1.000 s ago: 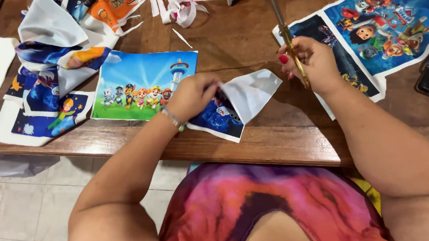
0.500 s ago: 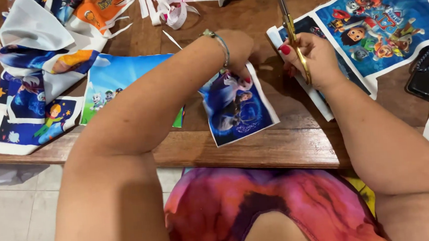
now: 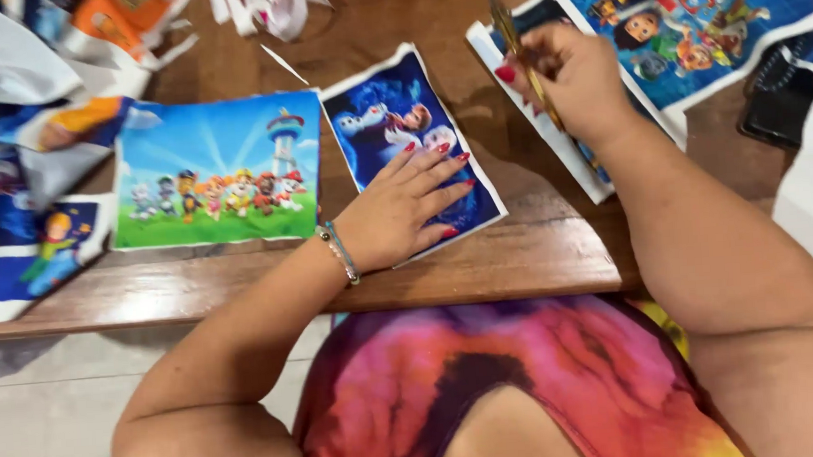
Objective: Cutting out printed designs from fabric sheets using scissors
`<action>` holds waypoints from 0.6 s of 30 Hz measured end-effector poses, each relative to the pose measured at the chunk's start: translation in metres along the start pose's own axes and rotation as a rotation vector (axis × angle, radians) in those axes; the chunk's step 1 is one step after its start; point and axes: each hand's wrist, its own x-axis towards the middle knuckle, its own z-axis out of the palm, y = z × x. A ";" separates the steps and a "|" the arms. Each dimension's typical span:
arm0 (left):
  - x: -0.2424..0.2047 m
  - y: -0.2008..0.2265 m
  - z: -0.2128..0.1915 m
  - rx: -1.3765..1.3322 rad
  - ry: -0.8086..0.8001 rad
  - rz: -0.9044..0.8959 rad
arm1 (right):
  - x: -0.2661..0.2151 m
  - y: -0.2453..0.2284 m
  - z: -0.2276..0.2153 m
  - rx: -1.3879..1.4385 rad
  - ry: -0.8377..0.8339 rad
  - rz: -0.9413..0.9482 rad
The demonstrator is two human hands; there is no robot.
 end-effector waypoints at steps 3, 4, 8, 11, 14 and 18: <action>-0.006 0.010 0.016 0.119 -0.033 -0.013 | -0.030 -0.042 -0.027 -0.310 -0.050 -0.072; -0.006 0.011 0.018 0.150 -0.016 -0.033 | -0.043 -0.059 -0.035 -0.475 -0.088 -0.022; 0.007 0.040 0.035 0.145 0.034 -0.227 | -0.137 -0.075 -0.064 -0.133 -0.218 0.429; 0.021 0.039 0.028 0.141 -0.051 -0.269 | -0.205 -0.066 -0.087 -0.115 -0.215 0.689; 0.034 0.005 0.008 0.140 0.144 0.012 | -0.251 -0.064 -0.100 -0.092 -0.191 0.940; 0.030 -0.012 0.013 -0.004 0.163 0.292 | -0.282 -0.045 -0.106 -0.047 -0.300 0.886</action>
